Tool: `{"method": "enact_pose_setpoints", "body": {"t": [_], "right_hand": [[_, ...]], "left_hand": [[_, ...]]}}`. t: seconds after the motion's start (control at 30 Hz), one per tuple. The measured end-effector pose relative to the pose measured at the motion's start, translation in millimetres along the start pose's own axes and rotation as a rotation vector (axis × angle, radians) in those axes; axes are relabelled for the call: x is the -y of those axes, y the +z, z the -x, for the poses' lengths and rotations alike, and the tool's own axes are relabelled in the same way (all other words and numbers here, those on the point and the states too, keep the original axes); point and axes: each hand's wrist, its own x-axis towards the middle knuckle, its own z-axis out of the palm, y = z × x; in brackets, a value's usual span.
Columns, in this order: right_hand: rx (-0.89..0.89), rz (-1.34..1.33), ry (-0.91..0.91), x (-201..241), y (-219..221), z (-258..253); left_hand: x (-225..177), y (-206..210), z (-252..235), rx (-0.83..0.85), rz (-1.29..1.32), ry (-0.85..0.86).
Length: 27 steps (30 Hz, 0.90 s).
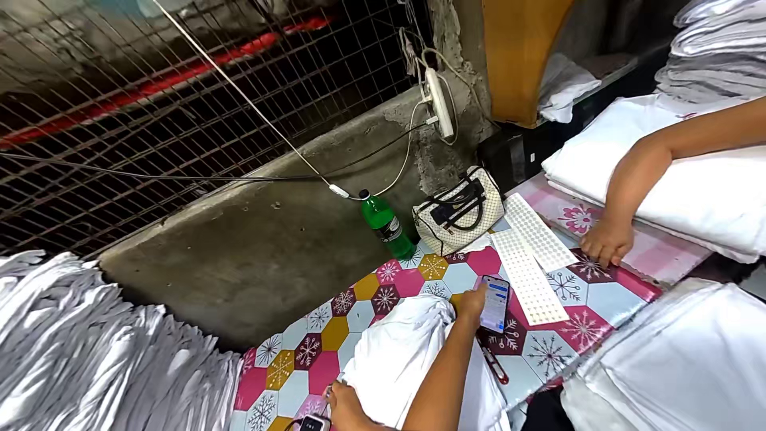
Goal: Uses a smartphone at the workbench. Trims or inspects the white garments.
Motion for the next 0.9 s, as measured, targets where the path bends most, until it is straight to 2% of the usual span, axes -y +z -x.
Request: {"method": "enact_pose_setpoints", "body": {"t": [0.23,0.4,0.5,0.6,0.7,0.73,0.77,0.83,0.9], "right_hand": [[-0.016,-0.003,-0.04,-6,7,-3],[-0.11,-0.05,-0.103,-4,6,0],[-0.128,-0.038,-0.138,-3,7,0],[-0.139,-0.064,-0.15,-1,9,-1],[-0.073,-0.317,0.002,14,7,-3],[-0.131,-0.348,-0.011,10,12,-5],[-0.177,-0.252,-0.047,11,13,1],[-0.148,-0.036,-0.059,25,5,9],[-0.173,-0.019,-0.072,29,11,-11]], "left_hand": [[8,-8,-12,0.062,0.334,-0.173],[12,-12,-8,0.17,0.438,-0.097],[-5,-39,6,0.21,0.494,0.027],[-31,-104,31,0.196,0.597,0.168],[-34,-191,67,0.084,0.7,0.334],[-28,-223,79,0.031,0.72,0.375],[-18,-253,91,-0.032,0.732,0.4],[13,-311,107,-0.154,0.747,0.424],[51,-360,117,-0.285,0.846,0.425]]}}
